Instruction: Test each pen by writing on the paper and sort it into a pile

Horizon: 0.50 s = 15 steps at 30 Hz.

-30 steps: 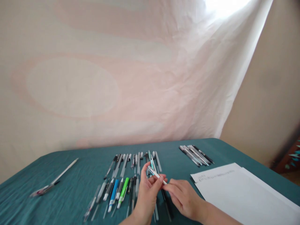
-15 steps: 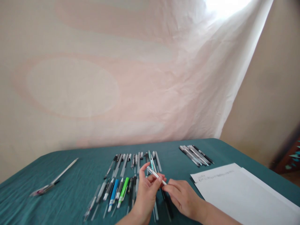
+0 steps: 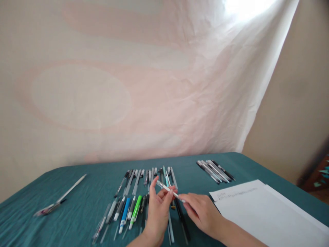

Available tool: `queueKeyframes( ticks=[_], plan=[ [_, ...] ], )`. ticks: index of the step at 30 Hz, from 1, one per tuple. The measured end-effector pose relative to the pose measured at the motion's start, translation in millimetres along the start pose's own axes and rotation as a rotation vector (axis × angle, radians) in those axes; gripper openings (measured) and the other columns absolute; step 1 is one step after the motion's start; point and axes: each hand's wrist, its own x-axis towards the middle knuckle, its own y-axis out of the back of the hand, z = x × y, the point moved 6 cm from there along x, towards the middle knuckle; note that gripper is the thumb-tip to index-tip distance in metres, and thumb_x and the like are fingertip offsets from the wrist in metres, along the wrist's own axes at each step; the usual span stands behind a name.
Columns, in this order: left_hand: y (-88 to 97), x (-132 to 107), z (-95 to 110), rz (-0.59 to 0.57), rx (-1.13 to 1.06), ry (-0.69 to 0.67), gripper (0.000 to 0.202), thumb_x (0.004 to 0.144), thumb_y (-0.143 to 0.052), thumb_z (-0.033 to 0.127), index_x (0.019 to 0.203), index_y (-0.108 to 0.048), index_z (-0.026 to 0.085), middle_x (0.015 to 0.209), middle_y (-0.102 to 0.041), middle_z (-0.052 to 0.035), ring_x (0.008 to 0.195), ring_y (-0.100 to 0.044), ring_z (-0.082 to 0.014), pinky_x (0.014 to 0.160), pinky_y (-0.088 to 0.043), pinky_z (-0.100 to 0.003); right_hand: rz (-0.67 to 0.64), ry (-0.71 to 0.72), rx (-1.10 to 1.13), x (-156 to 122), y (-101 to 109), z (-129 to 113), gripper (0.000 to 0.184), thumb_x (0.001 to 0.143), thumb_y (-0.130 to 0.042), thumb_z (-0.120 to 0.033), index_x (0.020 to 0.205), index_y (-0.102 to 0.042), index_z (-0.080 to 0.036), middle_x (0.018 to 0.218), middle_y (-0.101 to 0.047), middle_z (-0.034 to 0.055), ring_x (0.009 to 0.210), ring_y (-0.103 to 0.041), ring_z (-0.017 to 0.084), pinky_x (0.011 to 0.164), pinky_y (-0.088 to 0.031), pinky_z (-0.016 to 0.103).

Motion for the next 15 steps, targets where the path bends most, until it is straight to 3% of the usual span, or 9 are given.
queueKeyframes(
  ticks=[5, 8, 10, 12, 15],
  plan=[
    [-3.3, -0.2, -7.7, -0.11, 0.038, -0.043, 0.082, 0.078, -0.062, 0.028, 0.138, -0.008, 0.026, 0.111, -0.059, -0.0119, 0.102, -0.057, -0.0205, 0.093, -0.037, -0.037, -0.039, -0.26, -0.094, 4.4, 8.5, 23.8, 0.019, 0.088, -0.041, -0.024, 0.093, -0.06, -0.024, 0.075, -0.064, 0.0018, 0.07, -0.06, 0.017, 0.063, -0.041, 0.025],
    [-4.1, -3.2, -11.4, -0.16, 0.162, -0.104, 0.074, 0.081, -0.056, 0.028, 0.138, -0.009, 0.027, 0.127, -0.046, -0.0142, 0.112, -0.05, -0.0225, 0.096, -0.036, -0.038, -0.005, -0.372, -0.108, 3.6, 25.1, 55.1, 0.02, 0.087, -0.042, -0.028, 0.086, -0.061, -0.024, 0.074, -0.064, 0.0011, 0.069, -0.06, 0.016, 0.062, -0.041, 0.025],
    [-6.4, -7.9, -9.4, -0.194, 0.338, -0.143, 0.061, 0.083, -0.052, 0.024, 0.135, -0.021, 0.025, 0.13, -0.043, -0.0134, 0.116, -0.046, -0.0232, 0.099, -0.033, -0.04, 0.025, -0.448, -0.088, -1.8, 37.9, 89.4, 0.022, 0.086, -0.041, -0.033, 0.086, -0.062, -0.024, 0.073, -0.065, 0.001, 0.064, -0.059, 0.016, 0.059, -0.041, 0.025],
    [-12.4, -15.1, -4.2, -0.262, 0.56, -0.196, 0.046, 0.081, -0.049, 0.018, 0.126, -0.039, 0.022, 0.128, -0.045, -0.012, 0.119, -0.042, -0.0241, 0.102, -0.029, -0.041, 0.083, -0.508, -0.088, -12.7, 52.4, 130.9, 0.026, 0.084, -0.041, -0.036, 0.087, -0.063, -0.022, 0.085, -0.065, 0.0036, 0.066, -0.059, 0.016, 0.064, -0.042, 0.027],
    [-24.1, -27.5, 2.8, -0.401, 0.839, -0.305, 0.037, 0.075, -0.049, 0.01, 0.111, -0.053, 0.021, 0.129, -0.043, -0.0107, 0.121, -0.039, -0.0255, 0.102, -0.029, -0.043, 0.162, -0.734, -0.196, -44.0, 74.1, 198.8, 0.027, 0.079, -0.045, -0.038, 0.084, -0.066, -0.022, 0.085, -0.066, 0.0042, 0.071, -0.061, 0.017, 0.067, -0.042, 0.027]
  ],
)
